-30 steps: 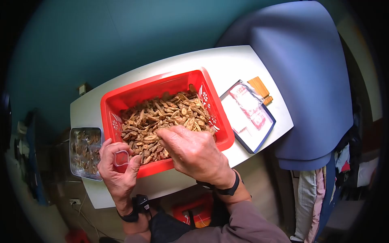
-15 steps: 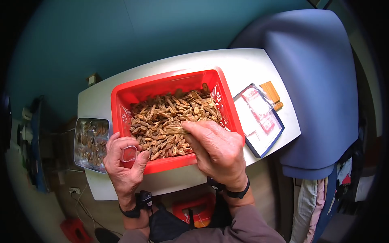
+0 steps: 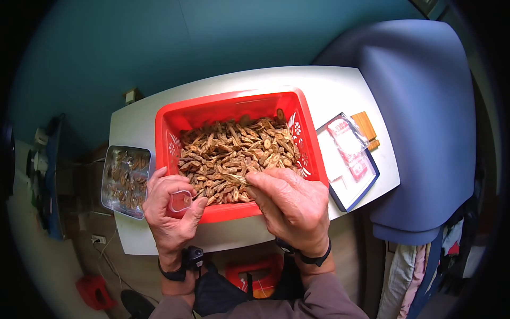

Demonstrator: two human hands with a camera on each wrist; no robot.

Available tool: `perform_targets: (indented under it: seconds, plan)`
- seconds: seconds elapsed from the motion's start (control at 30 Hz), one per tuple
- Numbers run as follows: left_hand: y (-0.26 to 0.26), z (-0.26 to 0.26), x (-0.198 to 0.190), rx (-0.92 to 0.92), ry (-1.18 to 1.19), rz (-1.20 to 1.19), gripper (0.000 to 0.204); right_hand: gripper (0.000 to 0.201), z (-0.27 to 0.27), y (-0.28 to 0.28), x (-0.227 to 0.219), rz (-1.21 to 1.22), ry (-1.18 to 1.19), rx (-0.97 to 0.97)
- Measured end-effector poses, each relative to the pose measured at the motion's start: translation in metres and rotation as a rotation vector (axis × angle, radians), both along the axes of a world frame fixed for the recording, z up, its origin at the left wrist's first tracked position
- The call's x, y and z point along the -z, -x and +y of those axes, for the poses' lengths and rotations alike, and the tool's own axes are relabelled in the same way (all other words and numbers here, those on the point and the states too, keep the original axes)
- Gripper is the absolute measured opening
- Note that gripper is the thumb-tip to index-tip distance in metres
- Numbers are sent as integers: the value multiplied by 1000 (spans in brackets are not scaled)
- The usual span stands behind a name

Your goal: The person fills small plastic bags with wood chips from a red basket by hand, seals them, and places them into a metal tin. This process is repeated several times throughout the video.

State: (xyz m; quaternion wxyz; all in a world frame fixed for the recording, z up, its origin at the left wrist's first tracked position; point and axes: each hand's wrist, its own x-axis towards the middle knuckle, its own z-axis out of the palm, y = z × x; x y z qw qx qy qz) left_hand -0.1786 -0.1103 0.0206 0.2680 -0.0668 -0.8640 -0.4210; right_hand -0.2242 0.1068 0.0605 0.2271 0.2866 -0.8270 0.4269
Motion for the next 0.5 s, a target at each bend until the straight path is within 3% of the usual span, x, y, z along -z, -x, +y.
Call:
perform_targets:
  seconds: [0.5]
  plan:
    - [1,13,-5,45,71,-7,33,20,-7,-7,-3,-61,-20,-140]
